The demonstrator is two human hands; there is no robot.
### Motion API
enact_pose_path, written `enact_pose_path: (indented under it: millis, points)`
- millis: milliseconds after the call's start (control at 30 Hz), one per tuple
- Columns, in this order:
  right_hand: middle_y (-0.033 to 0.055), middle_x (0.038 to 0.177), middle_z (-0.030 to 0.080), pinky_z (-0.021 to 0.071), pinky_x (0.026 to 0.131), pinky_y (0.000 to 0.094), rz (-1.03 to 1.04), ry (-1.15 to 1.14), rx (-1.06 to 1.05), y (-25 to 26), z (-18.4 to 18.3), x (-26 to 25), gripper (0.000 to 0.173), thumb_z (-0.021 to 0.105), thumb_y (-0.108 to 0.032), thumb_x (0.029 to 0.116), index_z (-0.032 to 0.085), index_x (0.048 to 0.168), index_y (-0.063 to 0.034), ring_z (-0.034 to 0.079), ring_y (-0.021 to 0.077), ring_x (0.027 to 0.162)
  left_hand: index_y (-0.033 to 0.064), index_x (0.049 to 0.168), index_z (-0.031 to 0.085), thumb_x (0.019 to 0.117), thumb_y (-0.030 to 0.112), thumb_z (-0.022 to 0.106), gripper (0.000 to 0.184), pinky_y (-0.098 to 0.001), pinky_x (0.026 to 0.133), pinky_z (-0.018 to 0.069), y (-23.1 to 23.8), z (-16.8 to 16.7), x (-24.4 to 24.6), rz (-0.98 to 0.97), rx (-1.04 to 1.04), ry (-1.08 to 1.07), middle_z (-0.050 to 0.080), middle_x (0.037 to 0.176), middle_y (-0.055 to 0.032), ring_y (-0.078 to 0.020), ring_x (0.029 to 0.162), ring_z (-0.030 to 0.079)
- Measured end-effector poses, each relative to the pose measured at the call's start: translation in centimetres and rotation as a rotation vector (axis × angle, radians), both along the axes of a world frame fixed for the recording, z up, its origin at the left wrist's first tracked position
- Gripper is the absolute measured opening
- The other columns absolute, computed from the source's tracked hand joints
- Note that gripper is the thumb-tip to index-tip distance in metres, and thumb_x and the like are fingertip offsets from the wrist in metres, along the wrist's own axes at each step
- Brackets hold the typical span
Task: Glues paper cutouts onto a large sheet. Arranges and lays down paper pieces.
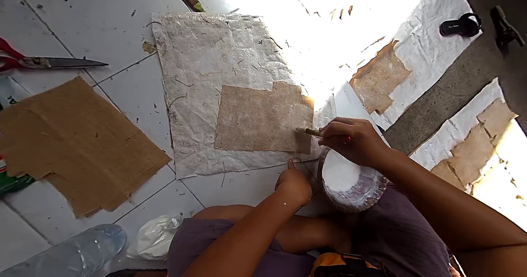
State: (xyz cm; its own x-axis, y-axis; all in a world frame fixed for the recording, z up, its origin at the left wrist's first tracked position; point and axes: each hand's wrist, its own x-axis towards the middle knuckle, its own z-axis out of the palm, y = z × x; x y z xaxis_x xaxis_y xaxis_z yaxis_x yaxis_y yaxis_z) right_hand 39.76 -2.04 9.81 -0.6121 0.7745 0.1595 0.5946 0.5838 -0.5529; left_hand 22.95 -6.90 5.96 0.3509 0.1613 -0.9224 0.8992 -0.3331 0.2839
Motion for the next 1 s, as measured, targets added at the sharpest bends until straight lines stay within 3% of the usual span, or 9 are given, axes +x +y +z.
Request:
enact_pose_path:
  millis: [100, 200, 300, 367, 467, 533, 700, 867, 1000]
  points:
    - [0.0159, 0.094, 0.073, 0.0587, 0.079, 0.0374, -0.137, 0.015, 0.152, 2.5, -2.2, 0.7, 0.013, 0.069, -0.013, 0.0966, 0.073, 0.093, -0.0015, 0.072, 0.0258, 0.088, -0.0125, 0.128, 0.057, 0.1056, 0.049, 0.046, 0.067, -0.0563, 0.084, 0.0547, 0.0, 0.3, 0.0, 0.002, -0.003, 0.006, 0.021, 0.162, -0.0342, -0.0476, 0.118, 0.06]
    - [0.0132, 0.093, 0.072, 0.0594, 0.076, 0.0403, -0.081, -0.089, 0.12, 1.3, -4.3, 0.1, 0.011, 0.068, -0.013, 0.0952, 0.072, 0.091, -0.0042, 0.071, 0.0279, 0.089, -0.0125, 0.125, 0.059, 0.105, 0.048, 0.047, 0.065, -0.0563, 0.084, 0.0547, 0.1, 0.4, 0.0, 0.013, -0.006, 0.011, 0.021, 0.163, -0.0331, -0.0469, 0.118, 0.061]
    - [0.009, 0.09, 0.072, 0.0591, 0.071, 0.0368, -0.008, -0.106, 0.054, 0.2, -2.0, -0.3, 0.013, 0.066, -0.017, 0.0961, 0.073, 0.092, -0.0067, 0.071, 0.0228, 0.084, -0.0121, 0.129, 0.057, 0.1048, 0.049, 0.048, 0.067, -0.058, 0.084, 0.0547, -0.1, 0.1, -0.1, 0.007, -0.007, -0.006, 0.035, 0.154, -0.0341, -0.0475, 0.119, 0.06]
    - [0.0123, 0.09, 0.072, 0.0583, 0.073, 0.0378, -0.085, -0.071, 0.088, 1.1, -0.7, 0.2, 0.016, 0.066, -0.017, 0.0972, 0.074, 0.095, -0.0037, 0.072, 0.0245, 0.083, -0.0121, 0.131, 0.056, 0.1049, 0.05, 0.047, 0.068, -0.0575, 0.085, 0.0548, -0.1, 0.0, 0.0, -0.01, -0.013, -0.004, 0.033, 0.155, -0.0347, -0.0478, 0.119, 0.06]
    - [0.0156, 0.092, 0.073, 0.0581, 0.076, 0.0396, -0.155, -0.065, 0.143, 2.4, -2.5, 0.7, 0.013, 0.069, -0.014, 0.0961, 0.072, 0.093, -0.0019, 0.072, 0.0278, 0.085, -0.0126, 0.127, 0.057, 0.1052, 0.049, 0.047, 0.066, -0.0561, 0.084, 0.0548, 0.0, 0.3, 0.1, -0.006, -0.011, -0.002, 0.029, 0.157, -0.0346, -0.0464, 0.117, 0.061]
    - [0.0129, 0.088, 0.07, 0.0583, 0.073, 0.0405, -0.098, -0.105, 0.079, 1.5, -3.5, 0.3, 0.011, 0.069, -0.014, 0.0945, 0.072, 0.091, -0.0041, 0.07, 0.0275, 0.083, -0.0127, 0.126, 0.058, 0.1052, 0.048, 0.047, 0.065, -0.0561, 0.084, 0.0549, 0.0, 0.4, 0.1, -0.005, -0.009, 0.0, 0.027, 0.159, -0.0341, -0.0463, 0.117, 0.061]
    - [0.0082, 0.085, 0.07, 0.0547, 0.069, 0.0343, -0.099, -0.088, -0.006, 1.8, 0.2, 0.5, 0.015, 0.067, -0.02, 0.0968, 0.071, 0.092, -0.0061, 0.068, 0.0183, 0.077, -0.012, 0.13, 0.056, 0.1056, 0.05, 0.046, 0.067, -0.058, 0.085, 0.0545, -0.1, -0.1, 0.1, -0.018, -0.008, -0.009, 0.034, 0.155, -0.0344, -0.0478, 0.121, 0.059]
    - [0.0119, 0.086, 0.07, 0.0572, 0.073, 0.041, -0.041, -0.092, -0.006, 2.7, -2.6, 0.7, 0.009, 0.071, -0.013, 0.0933, 0.071, 0.091, -0.0039, 0.069, 0.0258, 0.081, -0.0121, 0.127, 0.057, 0.1051, 0.048, 0.047, 0.065, -0.0561, 0.084, 0.0549, 0.0, 0.2, 0.1, -0.004, -0.009, 0.01, 0.027, 0.159, -0.0336, -0.0465, 0.117, 0.061]
    - [0.0036, 0.084, 0.069, 0.0548, 0.071, 0.0333, 0.026, -0.087, -0.19, 3.0, 0.6, 0.4, 0.01, 0.072, -0.017, 0.0936, 0.07, 0.092, -0.008, 0.067, 0.0133, 0.077, -0.0118, 0.126, 0.058, 0.1055, 0.049, 0.047, 0.065, -0.0575, 0.082, 0.055, -0.1, 0.1, 0.1, -0.02, -0.004, -0.005, 0.043, 0.148, -0.0335, -0.0462, 0.118, 0.061]
